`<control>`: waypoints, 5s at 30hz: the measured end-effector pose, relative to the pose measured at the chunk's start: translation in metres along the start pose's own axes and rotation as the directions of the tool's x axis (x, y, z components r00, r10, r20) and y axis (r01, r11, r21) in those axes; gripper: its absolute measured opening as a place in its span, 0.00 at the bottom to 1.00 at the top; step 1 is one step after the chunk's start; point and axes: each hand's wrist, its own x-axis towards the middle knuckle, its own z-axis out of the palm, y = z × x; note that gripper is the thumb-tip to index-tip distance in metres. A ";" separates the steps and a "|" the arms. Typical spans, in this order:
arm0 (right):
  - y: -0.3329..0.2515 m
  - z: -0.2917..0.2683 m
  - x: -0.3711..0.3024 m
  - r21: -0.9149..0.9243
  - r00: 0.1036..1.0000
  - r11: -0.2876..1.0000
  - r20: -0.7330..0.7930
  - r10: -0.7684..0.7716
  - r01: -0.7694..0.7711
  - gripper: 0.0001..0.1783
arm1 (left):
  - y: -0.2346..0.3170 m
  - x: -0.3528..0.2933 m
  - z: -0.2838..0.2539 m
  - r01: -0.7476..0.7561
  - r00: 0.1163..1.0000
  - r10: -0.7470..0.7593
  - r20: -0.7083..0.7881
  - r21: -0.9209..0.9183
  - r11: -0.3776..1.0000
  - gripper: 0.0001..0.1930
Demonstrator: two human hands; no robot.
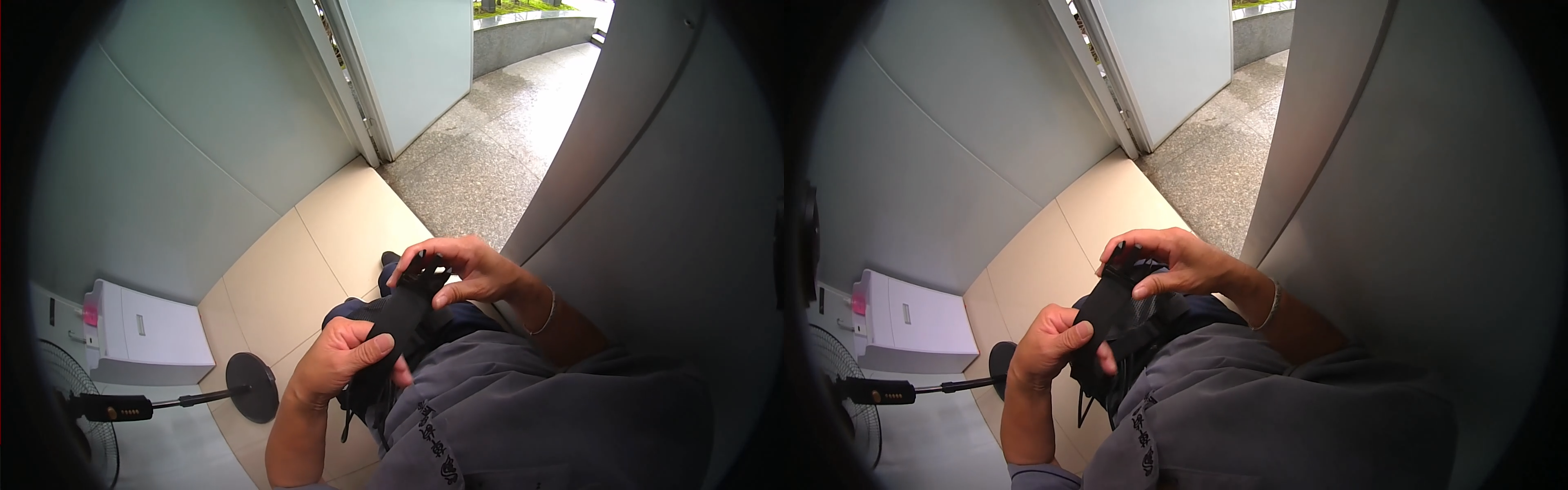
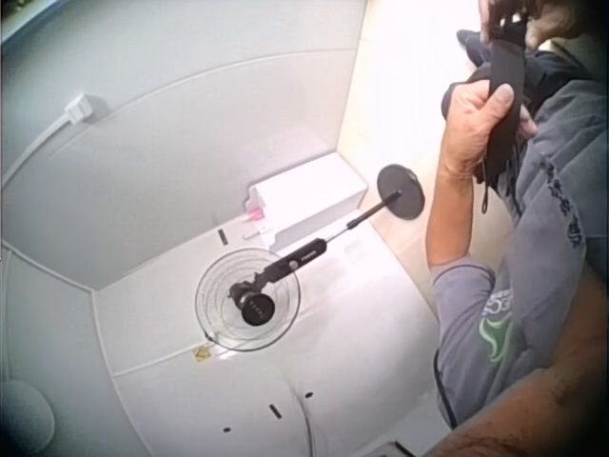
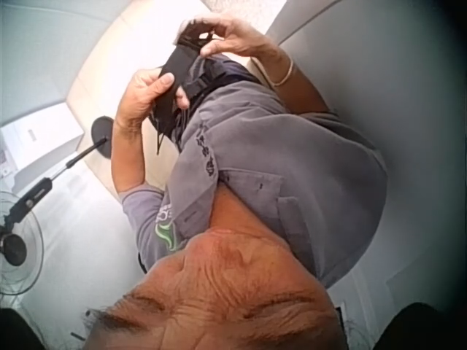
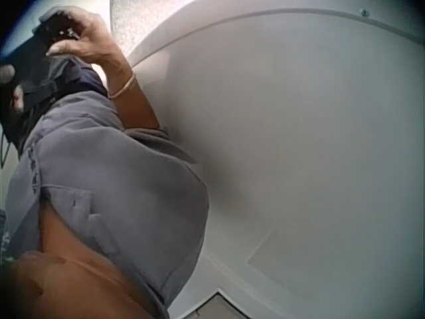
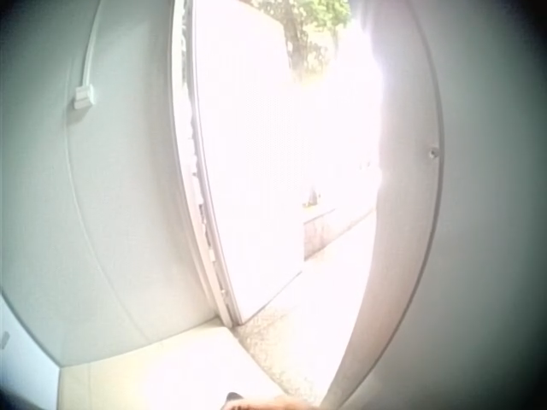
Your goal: Repairing a detached or broken strap and buckle on a black mesh bag.
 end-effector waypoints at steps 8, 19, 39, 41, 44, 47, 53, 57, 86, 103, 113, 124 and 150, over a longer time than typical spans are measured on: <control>-0.001 0.008 0.004 -0.129 0.995 0.990 0.088 -0.046 0.058 0.28 | 0.007 0.014 0.012 0.010 0.992 -0.006 -0.127 0.026 1.000 0.22; 0.000 -0.001 0.001 0.004 0.999 1.000 0.033 -0.003 0.003 0.27 | 0.008 -0.018 -0.001 0.072 0.997 -0.072 -0.038 -0.002 0.997 0.15; 0.002 0.004 0.000 -0.097 0.999 0.995 0.027 -0.036 0.038 0.26 | 0.007 0.003 0.014 0.076 0.987 -0.069 -0.143 0.043 0.996 0.16; 0.004 0.001 -0.001 -0.065 0.999 0.997 0.007 -0.041 0.042 0.26 | 0.009 -0.005 0.012 0.075 0.987 -0.066 -0.146 0.057 0.996 0.15; 0.001 0.002 -0.001 -0.053 0.999 0.999 0.052 -0.007 0.010 0.26 | 0.008 -0.008 0.013 0.094 0.986 -0.085 -0.143 0.059 0.994 0.16; 0.002 0.011 0.000 0.013 0.999 1.000 0.037 -0.006 0.006 0.27 | 0.006 -0.003 0.016 0.084 0.988 -0.073 -0.138 0.077 0.994 0.16; 0.002 0.011 0.002 -0.092 0.995 0.993 0.074 -0.070 0.077 0.26 | 0.005 0.007 0.017 0.005 0.989 -0.008 -0.149 -0.025 1.000 0.15; -0.006 0.008 0.001 -0.276 0.995 0.958 0.079 -0.056 0.076 0.26 | 0.009 0.004 0.016 0.062 0.984 -0.058 -0.166 0.020 0.998 0.14; -0.002 0.011 -0.004 -0.109 0.996 0.993 -0.078 -0.052 0.043 0.30 | 0.004 -0.005 0.032 -0.149 0.882 0.160 -0.442 0.059 0.987 0.07; -0.019 0.021 0.003 -0.497 0.987 0.860 -0.040 -0.156 0.115 0.27 | 0.011 -0.008 0.033 -0.166 0.843 0.217 -0.493 0.146 0.975 0.04; -0.017 0.024 0.006 -0.492 0.979 0.855 -0.019 -0.201 0.165 0.27 | 0.012 -0.007 0.031 -0.214 0.867 0.226 -0.444 0.079 0.974 0.04; -0.019 0.025 0.007 -0.526 0.974 0.828 0.003 -0.226 0.194 0.27 | 0.012 -0.005 0.030 -0.226 0.867 0.237 -0.439 0.079 0.971 0.05; -0.015 0.033 0.005 -0.623 0.966 0.753 0.018 -0.258 0.213 0.27 | 0.005 0.005 0.029 -0.189 0.857 0.221 -0.466 0.114 0.975 0.04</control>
